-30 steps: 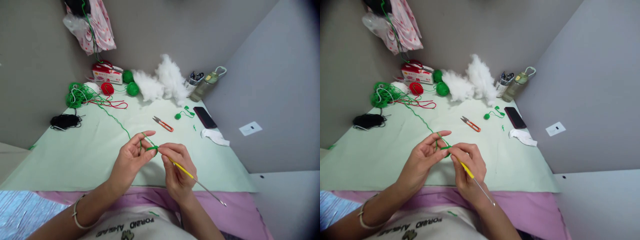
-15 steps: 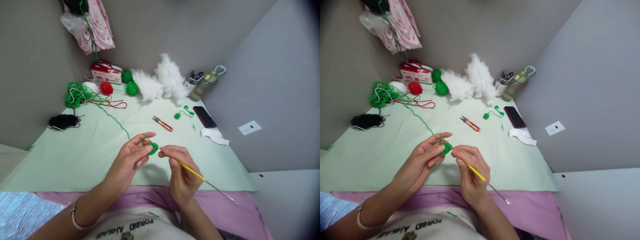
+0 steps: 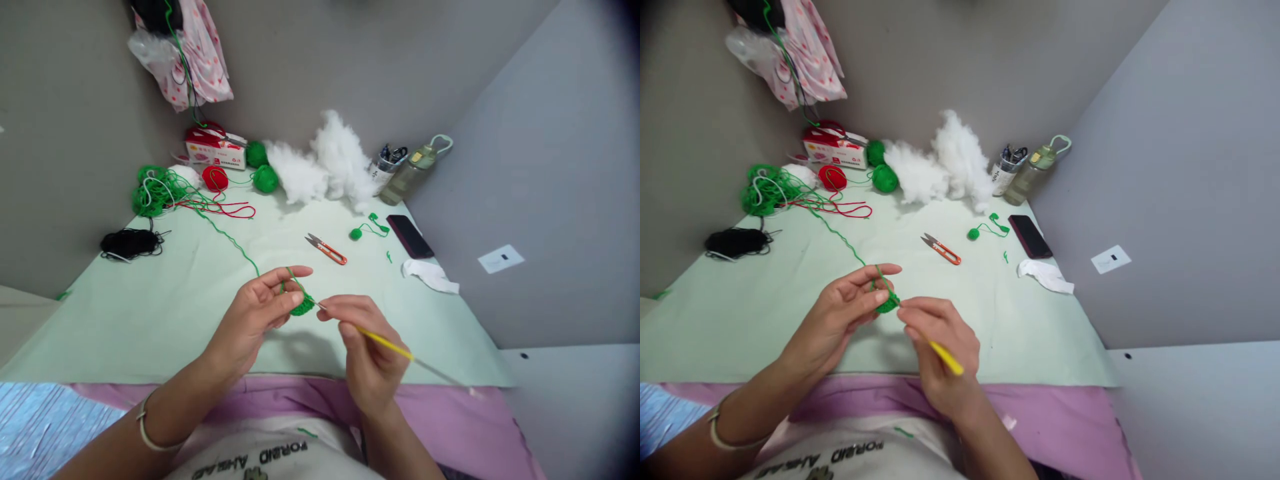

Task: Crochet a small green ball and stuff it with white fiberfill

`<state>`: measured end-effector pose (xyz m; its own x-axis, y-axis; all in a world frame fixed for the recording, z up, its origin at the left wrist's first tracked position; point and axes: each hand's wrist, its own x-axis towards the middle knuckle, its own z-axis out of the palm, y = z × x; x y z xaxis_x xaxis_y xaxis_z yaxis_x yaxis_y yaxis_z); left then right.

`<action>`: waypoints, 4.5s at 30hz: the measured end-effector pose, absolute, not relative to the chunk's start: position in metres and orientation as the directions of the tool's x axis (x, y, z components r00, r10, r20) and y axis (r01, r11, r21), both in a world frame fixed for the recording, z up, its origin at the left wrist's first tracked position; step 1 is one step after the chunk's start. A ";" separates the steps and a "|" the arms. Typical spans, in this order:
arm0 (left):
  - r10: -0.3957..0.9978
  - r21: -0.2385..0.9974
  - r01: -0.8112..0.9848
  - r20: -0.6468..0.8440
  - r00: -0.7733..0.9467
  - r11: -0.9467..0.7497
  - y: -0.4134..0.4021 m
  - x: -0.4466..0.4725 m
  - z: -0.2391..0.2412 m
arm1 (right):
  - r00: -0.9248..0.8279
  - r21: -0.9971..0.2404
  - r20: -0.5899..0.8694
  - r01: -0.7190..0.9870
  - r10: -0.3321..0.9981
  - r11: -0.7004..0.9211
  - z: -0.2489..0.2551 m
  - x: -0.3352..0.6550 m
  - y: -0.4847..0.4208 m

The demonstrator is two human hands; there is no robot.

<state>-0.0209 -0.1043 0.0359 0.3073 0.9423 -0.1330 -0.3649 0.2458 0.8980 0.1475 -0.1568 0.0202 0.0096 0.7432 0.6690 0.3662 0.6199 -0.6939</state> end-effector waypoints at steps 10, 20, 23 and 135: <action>0.804 0.680 -0.506 -0.217 0.553 0.531 -0.107 -0.017 0.033 | 0.154 -0.869 0.291 -0.371 0.944 0.328 0.024 0.144 -0.137; 0.910 0.836 -0.445 -0.144 0.390 0.323 -0.109 -0.015 0.035 | 0.172 -0.875 0.466 -0.058 0.868 0.481 0.020 0.146 -0.137; 0.912 0.843 -0.433 -0.147 0.384 0.318 -0.109 -0.017 0.035 | 0.171 -0.876 0.451 -0.107 0.876 0.471 0.023 0.149 -0.136; 0.859 0.745 -0.486 -0.227 0.459 0.457 -0.111 -0.015 0.038 | -0.015 -0.456 0.830 0.557 0.558 0.694 0.018 0.141 -0.138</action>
